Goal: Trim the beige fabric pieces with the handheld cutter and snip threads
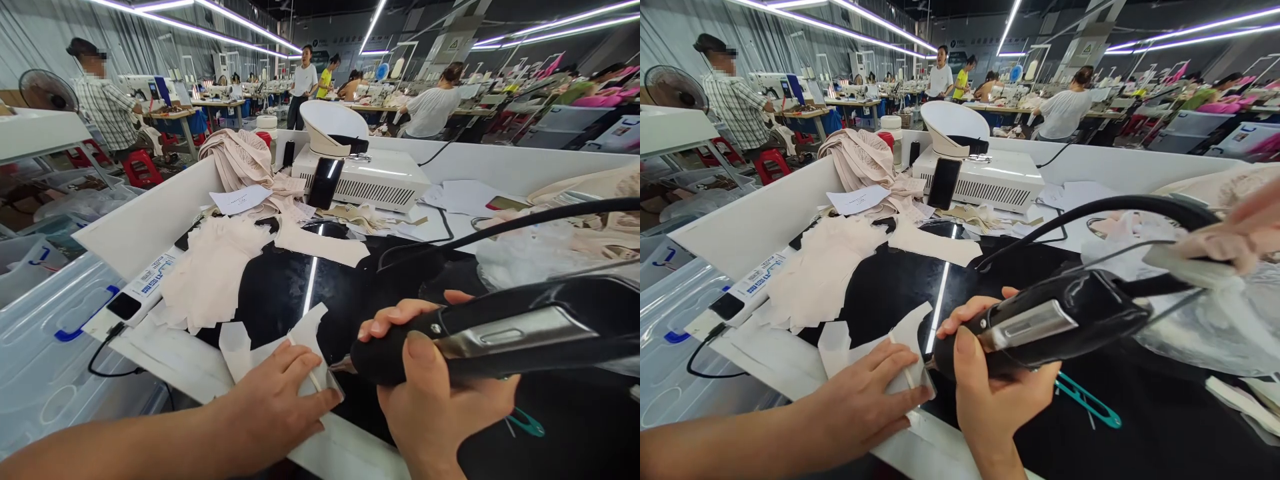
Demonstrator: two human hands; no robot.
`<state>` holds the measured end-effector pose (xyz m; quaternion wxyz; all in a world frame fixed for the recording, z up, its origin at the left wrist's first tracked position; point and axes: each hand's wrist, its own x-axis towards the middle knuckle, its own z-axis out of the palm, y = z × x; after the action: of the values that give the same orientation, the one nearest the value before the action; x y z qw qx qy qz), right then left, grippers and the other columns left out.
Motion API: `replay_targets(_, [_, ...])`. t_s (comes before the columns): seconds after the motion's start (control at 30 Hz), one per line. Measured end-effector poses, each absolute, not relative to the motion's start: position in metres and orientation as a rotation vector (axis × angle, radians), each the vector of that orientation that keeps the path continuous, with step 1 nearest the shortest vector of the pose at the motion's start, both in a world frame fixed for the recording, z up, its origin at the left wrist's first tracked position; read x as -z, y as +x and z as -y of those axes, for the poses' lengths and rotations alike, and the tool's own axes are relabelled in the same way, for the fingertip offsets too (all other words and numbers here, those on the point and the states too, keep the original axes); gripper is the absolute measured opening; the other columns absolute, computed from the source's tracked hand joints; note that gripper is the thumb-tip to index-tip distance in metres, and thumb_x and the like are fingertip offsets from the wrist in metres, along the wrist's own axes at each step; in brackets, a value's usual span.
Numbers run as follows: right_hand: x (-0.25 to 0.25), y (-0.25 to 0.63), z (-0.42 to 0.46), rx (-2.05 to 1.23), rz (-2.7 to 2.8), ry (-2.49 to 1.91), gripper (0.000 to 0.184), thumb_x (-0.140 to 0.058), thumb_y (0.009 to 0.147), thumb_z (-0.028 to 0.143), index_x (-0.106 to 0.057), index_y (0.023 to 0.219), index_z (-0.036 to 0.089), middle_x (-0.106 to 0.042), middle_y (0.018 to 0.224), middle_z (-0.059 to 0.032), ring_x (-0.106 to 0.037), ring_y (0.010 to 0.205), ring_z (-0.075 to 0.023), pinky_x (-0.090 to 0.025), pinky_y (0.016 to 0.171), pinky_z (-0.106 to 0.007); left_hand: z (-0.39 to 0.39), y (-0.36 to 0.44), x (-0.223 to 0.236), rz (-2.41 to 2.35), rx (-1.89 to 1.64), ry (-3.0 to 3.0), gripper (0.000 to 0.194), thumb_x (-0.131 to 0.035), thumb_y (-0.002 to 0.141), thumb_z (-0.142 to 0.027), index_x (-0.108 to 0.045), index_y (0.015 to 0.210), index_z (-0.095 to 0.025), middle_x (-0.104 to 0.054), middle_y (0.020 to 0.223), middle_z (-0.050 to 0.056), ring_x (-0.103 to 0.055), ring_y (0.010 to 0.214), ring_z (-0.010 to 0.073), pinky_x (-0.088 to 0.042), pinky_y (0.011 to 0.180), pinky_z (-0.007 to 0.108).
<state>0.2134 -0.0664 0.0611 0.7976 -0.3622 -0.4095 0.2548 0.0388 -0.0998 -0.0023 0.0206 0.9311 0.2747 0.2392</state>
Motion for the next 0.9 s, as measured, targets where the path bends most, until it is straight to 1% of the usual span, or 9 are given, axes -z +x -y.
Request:
replay_targets(0.03, [-0.062,0.213,0.068,-0.546,0.900,-0.772,0.045,-0.094,0.079,0.029,-0.066,0.114,0.027,-0.072,0.075,0.0062,-0.066,0.053,-0.0172,-0.060,0.049,-0.033,0.101,0.038,0.000,-0.852,-0.740,2.888,0.031,-0.067,0.111,-0.032,-0.066,0.138,-0.016,-0.071,0.128,0.018,-0.068,0.128,0.0306,-0.059,0.117,0.049])
replay_targets(0.1, [-0.062,0.214,0.069,-0.538,0.927,-0.773,0.046,-0.096,0.079,0.032,-0.066,0.114,0.027,-0.072,0.075,0.0059,-0.067,0.052,-0.0177,-0.060,0.047,-0.033,0.098,0.036,-0.003,-0.831,-0.743,2.897,0.028,-0.064,0.113,-0.032,-0.067,0.133,-0.012,-0.072,0.126,0.018,-0.067,0.129,0.0291,-0.057,0.119,0.046])
replay_targets(0.17, [-0.061,0.214,0.069,-0.531,0.928,-0.780,0.047,-0.097,0.080,0.034,-0.065,0.114,0.027,-0.072,0.075,0.0057,-0.067,0.052,-0.0180,-0.061,0.046,-0.034,0.090,0.034,-0.005,-0.779,-0.723,2.895,0.026,-0.062,0.114,-0.032,-0.068,0.128,-0.010,-0.073,0.124,0.018,-0.066,0.128,0.0288,-0.059,0.118,0.044])
replay_targets(0.33, [-0.057,0.214,0.069,-0.537,0.927,-0.775,0.047,-0.096,0.083,0.034,-0.065,0.117,0.027,-0.072,0.078,0.0049,-0.068,0.055,-0.0175,-0.062,0.049,-0.033,0.069,0.028,0.000,-0.711,-0.702,2.851,0.023,-0.069,0.111,-0.033,-0.070,0.122,-0.013,-0.071,0.121,0.015,-0.069,0.120,0.0276,-0.062,0.109,0.040])
replay_targets(0.43, [-0.056,0.214,0.070,-0.538,0.932,-0.769,0.046,-0.095,0.084,0.033,-0.065,0.118,0.027,-0.072,0.080,0.0042,-0.069,0.057,-0.0178,-0.063,0.050,-0.033,0.063,0.022,0.004,-0.713,-0.685,2.849,0.023,-0.069,0.112,-0.034,-0.072,0.124,-0.015,-0.070,0.122,0.014,-0.070,0.116,0.0266,-0.060,0.112,0.042])
replay_targets(0.63, [-0.057,0.214,0.071,-0.541,0.921,-0.764,0.045,-0.095,0.083,0.029,-0.066,0.118,0.027,-0.072,0.078,0.0050,-0.068,0.055,-0.0176,-0.063,0.050,-0.034,0.060,0.016,0.006,-0.692,-0.679,2.848,0.025,-0.060,0.116,-0.035,-0.072,0.131,-0.020,-0.069,0.129,0.014,-0.070,0.120,0.0259,-0.056,0.120,0.045])
replay_targets(0.77, [-0.062,0.213,0.069,-0.548,0.891,-0.775,0.044,-0.094,0.078,0.026,-0.068,0.113,0.027,-0.071,0.074,0.0064,-0.067,0.053,-0.0179,-0.061,0.047,-0.033,0.061,0.018,0.006,-0.693,-0.660,2.878,0.026,-0.060,0.116,-0.036,-0.074,0.131,-0.019,-0.069,0.129,0.015,-0.070,0.119,0.0262,-0.057,0.118,0.045])
replay_targets(0.9, [-0.067,0.210,0.064,-0.526,0.836,-0.755,0.044,-0.092,0.075,0.024,-0.068,0.112,0.028,-0.069,0.072,0.0078,-0.066,0.053,-0.0179,-0.060,0.046,-0.032,0.061,0.019,0.007,-0.686,-0.660,2.881,0.028,-0.061,0.116,-0.037,-0.074,0.131,-0.019,-0.069,0.131,0.017,-0.069,0.122,0.0278,-0.057,0.116,0.044])
